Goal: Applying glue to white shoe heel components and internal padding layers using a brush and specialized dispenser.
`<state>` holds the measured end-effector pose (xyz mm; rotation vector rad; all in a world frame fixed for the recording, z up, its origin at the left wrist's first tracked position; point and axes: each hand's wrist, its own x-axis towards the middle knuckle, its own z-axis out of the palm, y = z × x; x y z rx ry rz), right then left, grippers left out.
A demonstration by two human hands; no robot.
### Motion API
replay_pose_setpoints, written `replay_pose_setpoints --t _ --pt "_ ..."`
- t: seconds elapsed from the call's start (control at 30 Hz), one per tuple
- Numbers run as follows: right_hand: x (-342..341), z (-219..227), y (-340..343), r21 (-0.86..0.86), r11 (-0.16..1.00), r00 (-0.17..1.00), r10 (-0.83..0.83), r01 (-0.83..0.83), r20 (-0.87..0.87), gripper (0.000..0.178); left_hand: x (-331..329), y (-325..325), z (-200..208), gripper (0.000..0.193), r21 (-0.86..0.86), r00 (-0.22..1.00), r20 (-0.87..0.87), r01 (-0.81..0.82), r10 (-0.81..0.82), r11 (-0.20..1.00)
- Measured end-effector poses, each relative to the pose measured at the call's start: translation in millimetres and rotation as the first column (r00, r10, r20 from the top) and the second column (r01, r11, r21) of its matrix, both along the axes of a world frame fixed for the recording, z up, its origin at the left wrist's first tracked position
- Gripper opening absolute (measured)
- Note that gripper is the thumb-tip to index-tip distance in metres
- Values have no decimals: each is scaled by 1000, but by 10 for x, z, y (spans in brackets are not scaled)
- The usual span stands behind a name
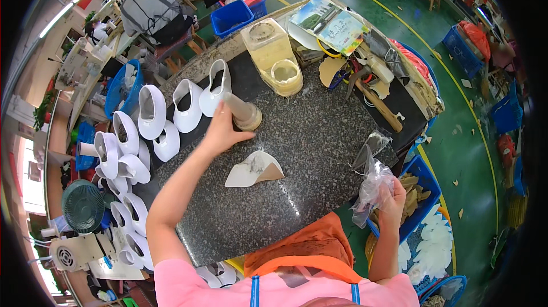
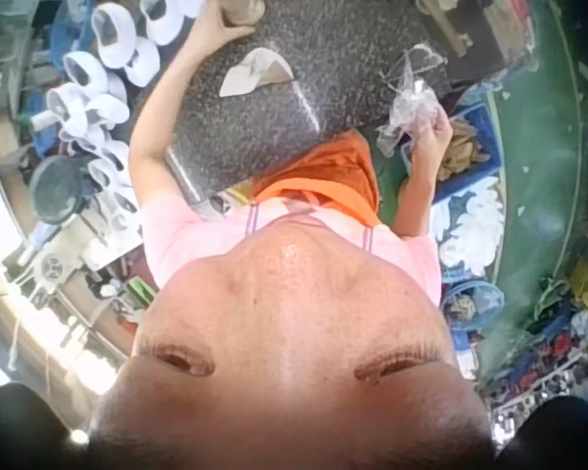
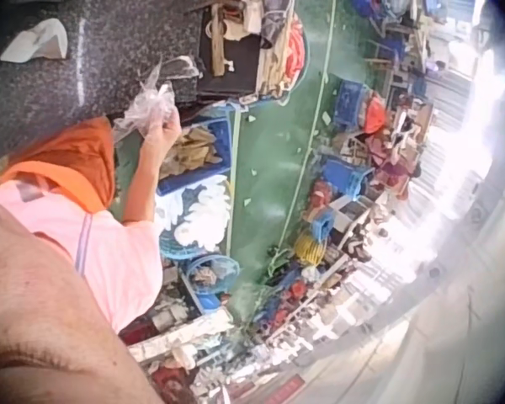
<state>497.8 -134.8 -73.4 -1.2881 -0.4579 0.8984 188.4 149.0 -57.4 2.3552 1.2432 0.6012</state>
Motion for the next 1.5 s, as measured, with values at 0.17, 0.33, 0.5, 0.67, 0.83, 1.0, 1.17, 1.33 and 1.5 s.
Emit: replay_pose_setpoints --t 0.17,0.33,0.5,0.67,0.83,1.0,1.17,1.33,1.5 --pt "-43 75 -32 -72 997 996 -27 32 82 7 -125 1007 1134 74 179 994 -66 103 -93 978" --pt "-121 262 24 -101 994 957 70 -42 283 4 820 1570 823 110 70 854 -520 31 10 997" --pt "67 109 -449 -120 983 944 -94 138 316 13 981 1928 533 106 -162 971 -95 201 -218 966" --pt "162 69 -443 -59 997 986 -38 48 162 19 814 1286 1210 55 -475 846 528 361 -68 802" --pt "144 65 -459 12 995 948 93 -101 303 16 -203 416 1759 42 -641 787 612 434 81 633" --pt "-12 132 -390 -34 990 912 139 -137 387 7 -1158 -440 1383 42 -852 656 524 417 544 318" --pt "-318 201 -185 -61 925 768 346 -374 539 13 -1648 -701 783 65 -886 908 387 318 163 337" --pt "-803 351 -84 2 861 680 400 -508 614 18 -1554 -944 695 59 -813 896 432 338 101 474" --pt "-939 299 -118 27 861 621 344 -508 705 22 -1536 -1647 773 47 -399 148 894 -171 424 901"
